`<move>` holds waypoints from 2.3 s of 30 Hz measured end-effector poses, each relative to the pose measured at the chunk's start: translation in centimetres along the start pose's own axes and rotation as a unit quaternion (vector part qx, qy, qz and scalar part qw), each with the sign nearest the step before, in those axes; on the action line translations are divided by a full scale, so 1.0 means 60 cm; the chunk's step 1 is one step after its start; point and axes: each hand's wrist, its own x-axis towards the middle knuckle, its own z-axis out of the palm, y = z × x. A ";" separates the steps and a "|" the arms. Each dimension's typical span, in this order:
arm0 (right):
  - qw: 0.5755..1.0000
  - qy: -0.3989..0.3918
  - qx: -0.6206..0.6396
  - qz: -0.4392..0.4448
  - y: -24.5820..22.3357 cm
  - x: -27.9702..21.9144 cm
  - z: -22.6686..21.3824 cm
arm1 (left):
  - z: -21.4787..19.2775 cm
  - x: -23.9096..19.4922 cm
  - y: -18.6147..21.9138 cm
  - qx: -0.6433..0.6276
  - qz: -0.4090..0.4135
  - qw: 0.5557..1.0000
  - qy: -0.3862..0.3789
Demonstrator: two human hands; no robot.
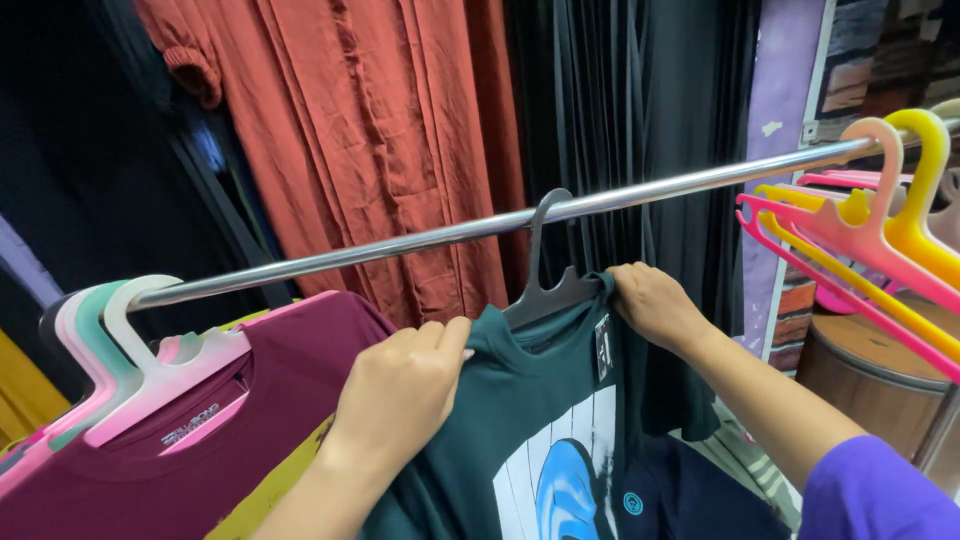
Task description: The person folds a dark green t-shirt and hangs it on a clothing rack. They then fold a navy blue polo shirt, place it on a pink hanger, and button the collar.
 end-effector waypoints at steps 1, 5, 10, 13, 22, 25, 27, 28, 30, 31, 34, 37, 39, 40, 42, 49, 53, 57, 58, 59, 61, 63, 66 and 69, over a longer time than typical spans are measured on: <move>1.000 -0.001 0.000 0.002 -0.005 0.002 -0.013 | -0.002 -0.001 0.002 -0.001 0.001 1.000 -0.001; 0.993 -0.014 0.118 0.009 -0.019 0.019 -0.058 | -0.012 0.007 0.012 -0.077 -0.069 0.995 -0.013; 0.992 -0.026 0.110 -0.059 -0.036 0.031 -0.051 | 0.016 0.016 0.042 -0.002 -0.123 0.991 -0.055; 0.988 -0.046 0.144 0.012 -0.042 0.033 -0.044 | 0.026 0.012 0.044 -0.001 -0.102 0.990 -0.101; 0.999 0.006 0.041 -0.024 -0.042 0.042 -0.002 | 0.023 0.001 0.033 0.007 -0.093 0.990 -0.107; 0.999 -0.012 0.034 -0.010 -0.061 0.052 0.002 | 0.017 -0.008 0.025 0.013 -0.091 0.987 -0.135; 0.999 -0.004 0.036 -0.018 -0.076 0.062 0.002 | 0.015 -0.016 0.016 0.028 -0.088 0.986 -0.138; 0.999 -0.002 0.037 -0.021 -0.079 0.067 0.006 | 0.015 -0.021 0.012 0.030 -0.089 0.986 -0.136; 0.999 -0.024 0.028 -0.007 -0.087 0.074 0.015 | 0.014 -0.032 0.006 0.015 -0.101 0.987 -0.121; 0.999 -0.025 0.029 -0.008 -0.090 0.076 0.019 | 0.013 -0.036 0.002 0.016 -0.102 0.987 -0.122; 0.999 -0.020 0.029 -0.026 -0.103 0.081 0.023 | 0.010 -0.048 -0.006 0.028 -0.109 0.983 -0.146; 0.998 -0.004 0.051 -0.028 -0.119 0.092 0.021 | 0.008 -0.054 -0.012 0.053 -0.106 0.980 -0.160; 0.998 0.002 0.059 -0.025 -0.125 0.091 0.026 | 0.008 -0.061 -0.009 0.039 -0.127 0.981 -0.140; 0.998 0.001 0.060 -0.027 -0.128 0.091 0.027 | 0.006 -0.062 -0.010 0.039 -0.129 0.981 -0.141; 0.998 -0.001 0.058 -0.030 -0.131 0.092 0.030 | 0.004 -0.064 -0.011 0.061 -0.117 0.980 -0.148; 0.997 0.007 0.059 -0.049 -0.141 0.106 0.036 | 0.006 -0.076 -0.010 0.086 -0.127 0.977 -0.150; 0.996 0.016 0.059 -0.062 -0.147 0.113 0.039 | 0.015 -0.085 0.004 0.151 -0.134 0.969 -0.141; 0.997 -0.003 0.050 -0.066 -0.160 0.130 0.038 | 0.011 -0.092 0.011 0.168 -0.149 0.964 -0.141; 0.996 -0.004 0.054 -0.069 -0.161 0.132 0.043 | 0.012 -0.096 0.009 0.171 -0.152 0.963 -0.144; 0.995 0.000 0.050 -0.082 -0.163 0.133 0.048 | 0.014 -0.101 0.006 0.182 -0.154 0.962 -0.136; 0.994 0.010 0.047 -0.103 -0.170 0.147 0.054 | 0.014 -0.106 -0.003 0.201 -0.160 0.959 -0.123; 0.993 0.014 0.046 -0.104 -0.182 0.155 0.060 | 0.011 -0.111 -0.010 0.170 -0.164 0.962 -0.139; 0.992 0.021 0.051 -0.112 -0.207 0.165 0.061 | -0.001 -0.121 -0.021 0.159 -0.171 0.962 -0.138; 0.992 0.022 0.057 -0.113 -0.221 0.173 0.083 | -0.007 -0.135 -0.031 0.156 -0.179 0.961 -0.143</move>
